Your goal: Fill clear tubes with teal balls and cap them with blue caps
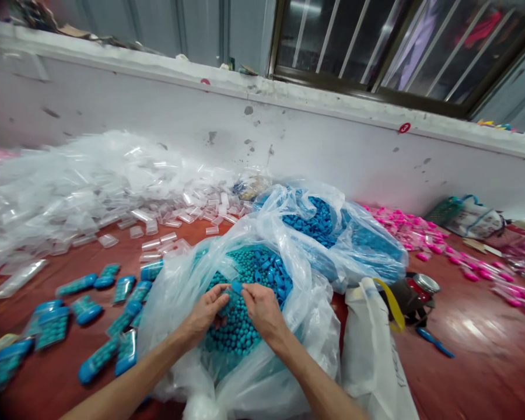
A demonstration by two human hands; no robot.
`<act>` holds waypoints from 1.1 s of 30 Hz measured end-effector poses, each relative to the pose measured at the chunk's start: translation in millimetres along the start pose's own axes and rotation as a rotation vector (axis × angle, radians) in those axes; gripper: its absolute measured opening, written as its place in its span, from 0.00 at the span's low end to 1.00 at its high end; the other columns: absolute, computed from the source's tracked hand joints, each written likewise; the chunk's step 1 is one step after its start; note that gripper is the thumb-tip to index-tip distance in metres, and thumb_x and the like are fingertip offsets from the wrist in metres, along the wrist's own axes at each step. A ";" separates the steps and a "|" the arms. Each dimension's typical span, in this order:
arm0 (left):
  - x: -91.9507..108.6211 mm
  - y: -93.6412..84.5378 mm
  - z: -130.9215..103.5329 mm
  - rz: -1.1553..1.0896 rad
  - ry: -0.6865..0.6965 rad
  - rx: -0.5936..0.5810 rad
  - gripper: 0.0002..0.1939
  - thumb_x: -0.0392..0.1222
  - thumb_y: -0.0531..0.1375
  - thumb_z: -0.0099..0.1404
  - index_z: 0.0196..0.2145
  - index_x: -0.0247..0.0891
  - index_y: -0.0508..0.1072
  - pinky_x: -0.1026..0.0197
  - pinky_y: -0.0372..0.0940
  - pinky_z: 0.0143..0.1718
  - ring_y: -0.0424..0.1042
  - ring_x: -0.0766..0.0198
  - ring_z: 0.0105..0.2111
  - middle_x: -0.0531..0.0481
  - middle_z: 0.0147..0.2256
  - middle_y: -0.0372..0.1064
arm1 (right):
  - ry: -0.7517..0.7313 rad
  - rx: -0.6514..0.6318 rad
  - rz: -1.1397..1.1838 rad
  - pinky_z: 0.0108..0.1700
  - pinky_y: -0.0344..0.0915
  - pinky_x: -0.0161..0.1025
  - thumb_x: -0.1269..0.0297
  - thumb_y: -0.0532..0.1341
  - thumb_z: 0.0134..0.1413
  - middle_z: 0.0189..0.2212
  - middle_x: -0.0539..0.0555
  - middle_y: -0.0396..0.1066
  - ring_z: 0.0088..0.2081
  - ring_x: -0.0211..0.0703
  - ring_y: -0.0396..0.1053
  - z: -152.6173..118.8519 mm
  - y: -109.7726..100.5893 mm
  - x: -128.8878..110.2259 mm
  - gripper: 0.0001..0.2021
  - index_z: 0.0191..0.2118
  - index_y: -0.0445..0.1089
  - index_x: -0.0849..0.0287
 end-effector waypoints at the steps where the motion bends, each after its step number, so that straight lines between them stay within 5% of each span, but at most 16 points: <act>1: 1.3 1.2 -0.9 -0.009 0.008 -0.005 0.29 0.57 0.58 0.51 0.45 0.36 0.60 0.69 0.46 0.11 0.58 0.73 0.12 0.61 0.18 0.57 | 0.004 -0.032 0.070 0.35 0.60 0.33 0.64 0.50 0.57 0.26 0.52 0.71 0.30 0.40 0.66 -0.8 2.0 -3.1 0.14 0.31 0.71 0.61; 10: 5.0 11.1 -9.3 -0.066 -0.021 -0.032 0.41 0.57 0.61 0.49 0.55 0.34 0.54 0.69 0.45 0.12 0.58 0.73 0.12 0.60 0.18 0.60 | 0.047 -0.100 0.196 0.28 0.54 0.31 0.64 0.49 0.56 0.19 0.47 0.62 0.24 0.36 0.59 -5.8 2.0 -6.8 0.16 0.22 0.67 0.60; 16: -0.4 12.2 -11.0 -0.145 -0.073 0.082 0.35 0.55 0.62 0.47 0.49 0.35 0.60 0.69 0.45 0.11 0.52 0.75 0.11 0.62 0.17 0.56 | -0.147 -0.189 0.079 0.32 0.55 0.32 0.67 0.48 0.58 0.23 0.50 0.64 0.27 0.37 0.62 -8.3 7.6 -13.8 0.14 0.26 0.66 0.60; 20: -3.2 10.0 -13.2 -0.150 -0.065 0.137 0.31 0.55 0.61 0.48 0.46 0.36 0.60 0.69 0.45 0.11 0.51 0.75 0.11 0.63 0.16 0.53 | -0.147 -0.197 0.130 0.32 0.56 0.32 0.67 0.47 0.58 0.22 0.50 0.64 0.27 0.37 0.62 -7.7 8.3 -12.9 0.14 0.26 0.66 0.59; 26: 10.4 8.5 -17.0 -0.086 -0.068 -0.093 0.29 0.55 0.60 0.50 0.46 0.37 0.59 0.70 0.49 0.11 0.60 0.72 0.12 0.58 0.20 0.62 | 0.135 -0.378 0.605 0.29 0.59 0.34 0.60 0.58 0.46 0.26 0.48 0.64 0.24 0.34 0.60 -2.7 5.7 6.0 0.13 0.38 0.70 0.60; 29: 16.2 9.4 -19.1 -0.053 -0.067 -0.148 0.29 0.55 0.60 0.51 0.46 0.37 0.59 0.70 0.49 0.11 0.61 0.72 0.12 0.57 0.22 0.63 | 0.342 -0.265 0.824 0.23 0.58 0.32 0.58 0.62 0.39 0.22 0.45 0.61 0.20 0.32 0.58 2.7 6.8 19.5 0.22 0.42 0.66 0.62; 33: 17.7 13.0 -20.7 0.012 -0.060 -0.097 0.28 0.56 0.59 0.51 0.45 0.39 0.58 0.70 0.53 0.13 0.66 0.70 0.15 0.57 0.25 0.63 | 0.362 -0.140 0.731 0.23 0.60 0.33 0.56 0.60 0.42 0.22 0.47 0.63 0.20 0.34 0.58 2.0 9.0 19.0 0.22 0.44 0.66 0.64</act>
Point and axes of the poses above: each hand's wrist, its own z-axis towards the middle knuckle, its own y-axis out of the palm, x = y × z, the point moved 6 cm from there along z, towards the middle knuckle
